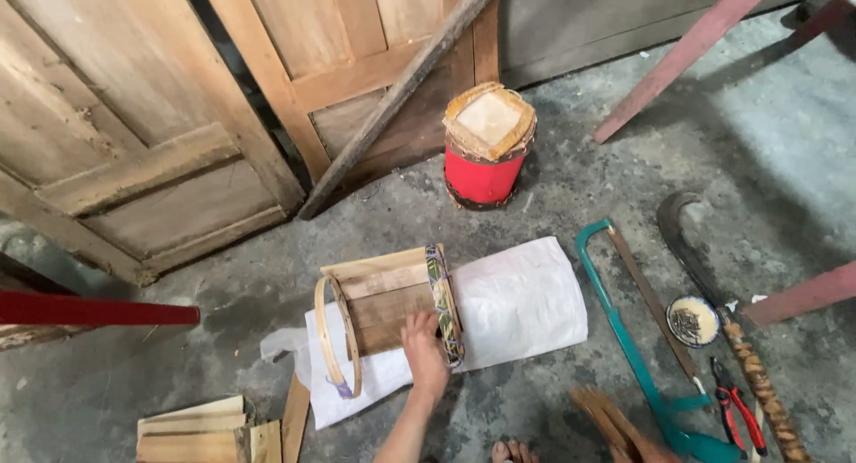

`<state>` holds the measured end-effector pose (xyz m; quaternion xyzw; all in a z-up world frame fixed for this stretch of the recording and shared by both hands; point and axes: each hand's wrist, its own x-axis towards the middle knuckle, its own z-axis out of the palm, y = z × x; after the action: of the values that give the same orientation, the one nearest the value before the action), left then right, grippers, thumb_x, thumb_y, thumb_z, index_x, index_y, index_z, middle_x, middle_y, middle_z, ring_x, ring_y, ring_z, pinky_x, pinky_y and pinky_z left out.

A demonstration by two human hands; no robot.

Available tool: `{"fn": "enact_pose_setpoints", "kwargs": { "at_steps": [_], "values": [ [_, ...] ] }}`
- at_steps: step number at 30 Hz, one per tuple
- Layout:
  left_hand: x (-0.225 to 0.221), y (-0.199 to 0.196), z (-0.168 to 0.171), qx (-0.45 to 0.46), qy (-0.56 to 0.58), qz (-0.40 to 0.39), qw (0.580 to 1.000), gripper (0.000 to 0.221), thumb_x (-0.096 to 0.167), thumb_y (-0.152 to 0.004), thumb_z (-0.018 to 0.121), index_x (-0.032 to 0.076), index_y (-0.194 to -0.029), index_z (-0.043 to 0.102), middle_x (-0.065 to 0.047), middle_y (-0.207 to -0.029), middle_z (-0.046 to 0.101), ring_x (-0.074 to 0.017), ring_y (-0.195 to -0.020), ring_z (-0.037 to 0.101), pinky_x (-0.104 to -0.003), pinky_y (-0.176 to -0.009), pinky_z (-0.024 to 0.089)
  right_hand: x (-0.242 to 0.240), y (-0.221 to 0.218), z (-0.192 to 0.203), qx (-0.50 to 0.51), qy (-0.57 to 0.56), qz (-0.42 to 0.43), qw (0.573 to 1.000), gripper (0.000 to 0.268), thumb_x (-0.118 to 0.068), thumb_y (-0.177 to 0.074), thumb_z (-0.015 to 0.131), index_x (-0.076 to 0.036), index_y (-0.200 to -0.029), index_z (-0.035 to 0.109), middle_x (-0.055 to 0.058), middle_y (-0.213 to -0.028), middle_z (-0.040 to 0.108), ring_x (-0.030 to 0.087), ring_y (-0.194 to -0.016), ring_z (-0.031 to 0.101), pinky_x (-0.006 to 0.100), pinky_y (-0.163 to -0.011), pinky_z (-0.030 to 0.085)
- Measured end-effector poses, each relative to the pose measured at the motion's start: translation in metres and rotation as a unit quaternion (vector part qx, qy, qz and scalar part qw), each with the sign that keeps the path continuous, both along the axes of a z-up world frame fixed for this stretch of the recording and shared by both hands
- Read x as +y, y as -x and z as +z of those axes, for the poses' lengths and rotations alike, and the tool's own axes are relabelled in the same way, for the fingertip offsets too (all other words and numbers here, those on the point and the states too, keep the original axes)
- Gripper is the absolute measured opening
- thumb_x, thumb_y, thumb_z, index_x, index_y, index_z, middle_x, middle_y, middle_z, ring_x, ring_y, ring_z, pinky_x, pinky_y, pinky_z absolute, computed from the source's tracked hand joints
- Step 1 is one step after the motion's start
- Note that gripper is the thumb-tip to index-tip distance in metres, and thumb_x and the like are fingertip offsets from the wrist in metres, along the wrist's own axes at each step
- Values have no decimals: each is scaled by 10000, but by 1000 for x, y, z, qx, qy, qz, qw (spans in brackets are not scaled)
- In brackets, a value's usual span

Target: Fitting a wooden hoop onto a rectangular wooden frame and securing it with a hammer to assemble an instrument component.

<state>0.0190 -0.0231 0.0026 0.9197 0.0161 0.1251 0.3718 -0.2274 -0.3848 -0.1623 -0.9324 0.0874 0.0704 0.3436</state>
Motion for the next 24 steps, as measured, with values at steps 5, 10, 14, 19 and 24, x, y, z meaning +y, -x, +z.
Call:
{"fn": "enact_pose_setpoints", "kwargs": {
  "at_steps": [5, 10, 14, 19, 24],
  "values": [
    [3, -1, -11, -16, -5, 4, 1000, 325, -8, -687, 575, 54, -963, 734, -54, -1056, 696, -278, -959, 571, -377, -857, 446, 124, -168, 302, 22, -72, 34, 997, 580, -162, -843, 666, -193, -1410, 553, 27, -803, 841, 140, -555, 681, 341, -532, 539],
    [1, -3, -7, -4, 6, 13, 1000, 305, -25, -673, 582, 69, -925, 726, -34, -1037, 700, -262, -1012, 581, -382, -907, 450, 175, -212, 295, 2, -168, 53, 984, 290, -118, -869, 671, -95, -1154, 714, 58, -606, 739, 150, -469, 547, 349, -461, 434],
    [3, -1, 0, -12, 29, 0, 1000, 398, -94, -581, 616, 90, -919, 720, -4, -989, 692, -243, -899, 551, -342, -819, 438, 196, -218, 290, -4, -173, 72, 982, 267, -96, -865, 665, -82, -1130, 697, 80, -610, 741, 171, -467, 521, 377, -468, 429],
    [5, -1, 11, -40, 40, -13, 998, 231, 49, -663, 754, 94, -884, 706, -15, -960, 672, -240, -893, 557, -345, -821, 428, 209, -220, 288, 4, -155, 78, 985, 321, -97, -868, 656, -90, -1188, 677, 87, -688, 784, 181, -496, 575, 376, -498, 471],
    [5, 1, 12, -48, 36, -9, 998, 148, 73, -716, 776, 96, -828, 681, -21, -909, 647, -239, -851, 540, -352, -817, 435, 211, -221, 285, 30, -142, 74, 987, 308, -113, -882, 643, -78, -1184, 686, 79, -697, 786, 145, -501, 596, 346, -491, 485]
  ]
}}
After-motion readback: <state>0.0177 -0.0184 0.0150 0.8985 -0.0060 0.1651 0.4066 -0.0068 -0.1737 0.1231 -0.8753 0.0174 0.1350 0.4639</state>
